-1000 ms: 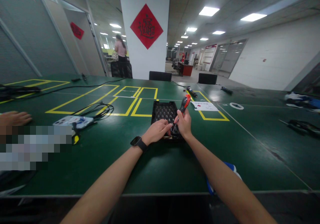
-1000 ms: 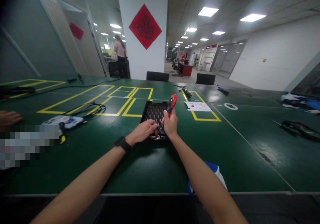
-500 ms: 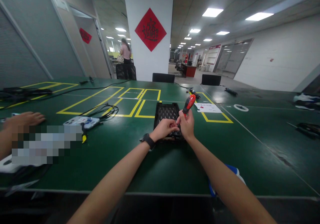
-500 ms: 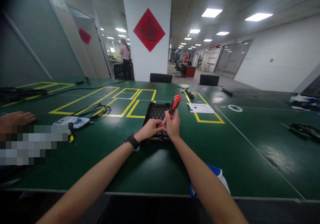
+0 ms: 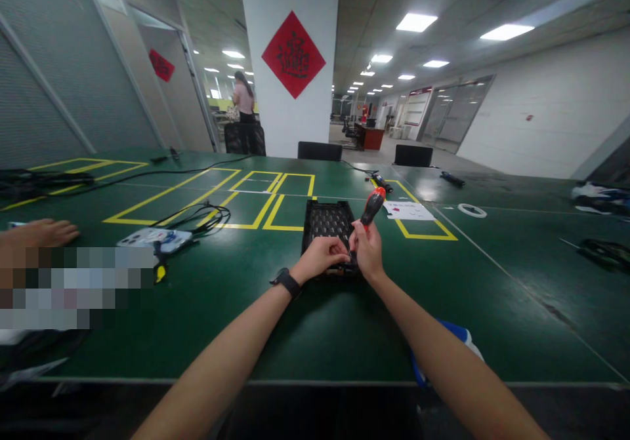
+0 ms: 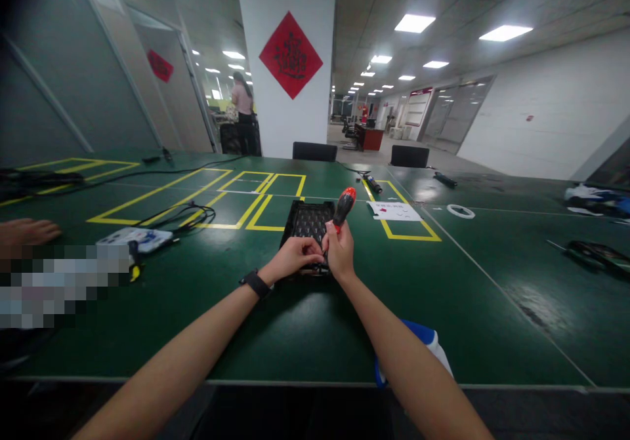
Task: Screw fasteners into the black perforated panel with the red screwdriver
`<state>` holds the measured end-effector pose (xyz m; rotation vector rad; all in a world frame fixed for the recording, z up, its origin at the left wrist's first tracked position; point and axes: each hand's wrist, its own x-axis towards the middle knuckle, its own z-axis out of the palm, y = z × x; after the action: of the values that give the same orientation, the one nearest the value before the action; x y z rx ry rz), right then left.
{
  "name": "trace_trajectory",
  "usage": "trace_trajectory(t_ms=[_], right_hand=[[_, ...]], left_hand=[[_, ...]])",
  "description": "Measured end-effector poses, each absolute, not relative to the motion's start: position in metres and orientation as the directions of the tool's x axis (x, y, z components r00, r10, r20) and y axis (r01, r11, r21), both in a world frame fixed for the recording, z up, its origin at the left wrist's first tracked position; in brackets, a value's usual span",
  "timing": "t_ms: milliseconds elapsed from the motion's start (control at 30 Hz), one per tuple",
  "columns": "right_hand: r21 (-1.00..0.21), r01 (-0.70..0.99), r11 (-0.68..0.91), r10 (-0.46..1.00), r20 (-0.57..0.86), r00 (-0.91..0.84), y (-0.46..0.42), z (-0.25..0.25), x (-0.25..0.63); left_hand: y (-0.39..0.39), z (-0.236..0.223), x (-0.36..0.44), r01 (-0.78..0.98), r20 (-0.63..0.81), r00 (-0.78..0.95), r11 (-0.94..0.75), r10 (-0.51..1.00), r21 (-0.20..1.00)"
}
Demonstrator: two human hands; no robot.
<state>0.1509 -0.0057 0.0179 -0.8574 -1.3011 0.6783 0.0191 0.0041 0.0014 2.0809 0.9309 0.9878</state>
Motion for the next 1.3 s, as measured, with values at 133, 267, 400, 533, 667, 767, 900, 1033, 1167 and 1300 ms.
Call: trace_trajectory(t_ms=[133, 267, 400, 533, 667, 767, 900, 1033, 1167, 1300], right_hand=[[-0.842, 0.012, 0.539, 0.829, 0.533, 0.168, -0.007, 0.016, 0.148], [-0.832, -0.025, 0.554, 0.824, 0.544, 0.161, -0.009, 0.015, 0.145], [-0.839, -0.045, 0.542, 0.837, 0.533, 0.128, -0.009, 0.012, 0.145], [-0.856, -0.061, 0.513, 0.858, 0.510, 0.063, -0.010, 0.011, 0.147], [-0.860, -0.071, 0.505, 0.863, 0.505, 0.023, -0.011, 0.012, 0.148], [-0.863, -0.073, 0.499, 0.866, 0.499, 0.022, -0.011, 0.011, 0.148], [-0.845, -0.069, 0.531, 0.847, 0.527, 0.067, -0.009, 0.010, 0.148], [-0.842, -0.072, 0.535, 0.845, 0.532, 0.064, -0.008, 0.009, 0.148], [-0.847, -0.089, 0.525, 0.851, 0.522, 0.054, -0.010, 0.009, 0.147], [-0.849, -0.087, 0.521, 0.853, 0.520, 0.033, -0.012, 0.012, 0.147]], left_hand=[[0.005, 0.000, 0.018, 0.317, 0.361, 0.470, -0.536, 0.805, 0.782], [0.003, 0.003, 0.018, 0.334, 0.358, 0.484, -0.547, 0.798, 0.767], [0.000, 0.006, 0.018, 0.326, 0.356, 0.516, -0.563, 0.779, 0.759], [0.000, 0.006, 0.018, 0.313, 0.357, 0.535, -0.573, 0.765, 0.757], [0.000, 0.006, 0.018, 0.263, 0.382, 0.573, -0.604, 0.725, 0.753], [-0.001, 0.007, 0.018, 0.249, 0.386, 0.580, -0.607, 0.717, 0.755], [-0.001, 0.007, 0.020, 0.270, 0.356, 0.554, -0.567, 0.752, 0.778], [0.002, 0.003, 0.020, 0.300, 0.381, 0.490, -0.562, 0.784, 0.771], [0.007, -0.002, 0.019, 0.318, 0.384, 0.495, -0.574, 0.779, 0.755], [0.008, -0.003, 0.018, 0.333, 0.364, 0.505, -0.566, 0.783, 0.754]])
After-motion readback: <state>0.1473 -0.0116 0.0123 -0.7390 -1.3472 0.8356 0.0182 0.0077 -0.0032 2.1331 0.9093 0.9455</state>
